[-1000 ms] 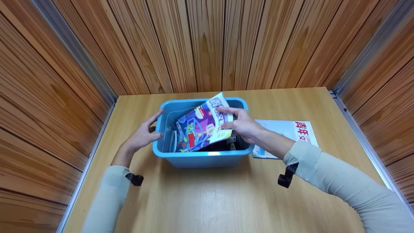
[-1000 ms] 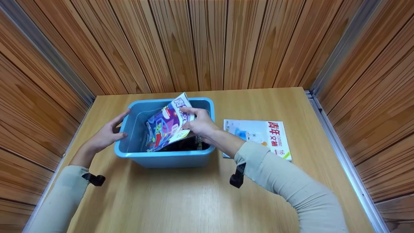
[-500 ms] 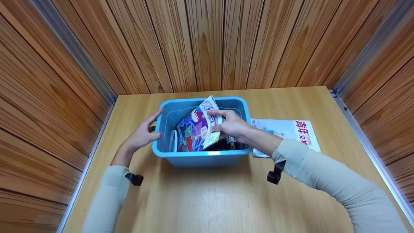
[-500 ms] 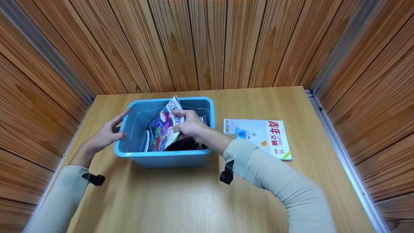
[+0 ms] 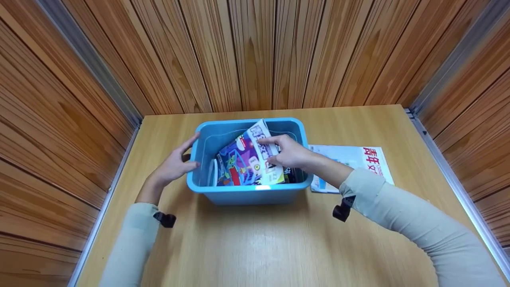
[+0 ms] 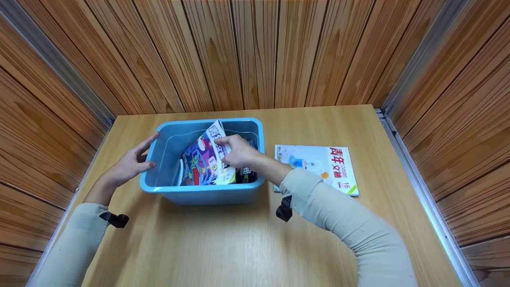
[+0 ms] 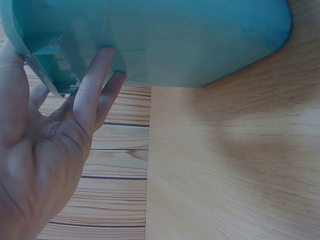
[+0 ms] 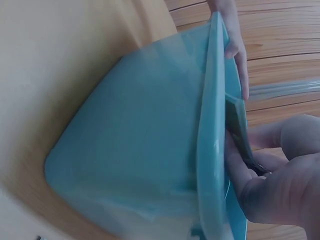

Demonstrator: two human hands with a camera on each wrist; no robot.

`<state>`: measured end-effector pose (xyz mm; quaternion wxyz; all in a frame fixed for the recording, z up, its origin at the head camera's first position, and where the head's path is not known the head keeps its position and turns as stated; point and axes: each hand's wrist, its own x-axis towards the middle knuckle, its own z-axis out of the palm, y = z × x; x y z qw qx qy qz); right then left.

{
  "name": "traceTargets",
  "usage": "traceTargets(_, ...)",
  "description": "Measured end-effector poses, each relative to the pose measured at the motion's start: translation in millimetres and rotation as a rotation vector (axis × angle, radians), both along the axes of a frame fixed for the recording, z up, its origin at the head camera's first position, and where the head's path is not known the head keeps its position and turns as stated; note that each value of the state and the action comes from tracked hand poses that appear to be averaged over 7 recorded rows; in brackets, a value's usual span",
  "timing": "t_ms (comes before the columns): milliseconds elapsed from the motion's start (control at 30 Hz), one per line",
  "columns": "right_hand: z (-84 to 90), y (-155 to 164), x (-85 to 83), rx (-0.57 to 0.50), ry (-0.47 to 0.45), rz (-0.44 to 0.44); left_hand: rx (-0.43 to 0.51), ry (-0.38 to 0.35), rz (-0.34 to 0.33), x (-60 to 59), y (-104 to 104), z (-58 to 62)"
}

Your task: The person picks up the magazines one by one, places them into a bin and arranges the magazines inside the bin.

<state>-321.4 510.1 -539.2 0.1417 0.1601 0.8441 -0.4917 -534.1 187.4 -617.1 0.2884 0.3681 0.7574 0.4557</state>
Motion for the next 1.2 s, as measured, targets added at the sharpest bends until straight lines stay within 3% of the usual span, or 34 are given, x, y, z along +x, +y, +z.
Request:
traceTargets(300, -3.6, 15, 2.2, 0.093, 0.087, 0.077, 0.002, -0.010, -0.009, -1.1, 0, -1.7)
traceTargets(600, 7.1, 33, 3.7, 0.029, 0.161, 0.052, -0.003, -0.020, -0.003, -1.1, 0, -1.6)
traceTargets(1200, 8.1, 46, 6.8, -0.030, 0.225, 0.015, 0.004, -0.024, -0.008, -1.3, 0, -1.4)
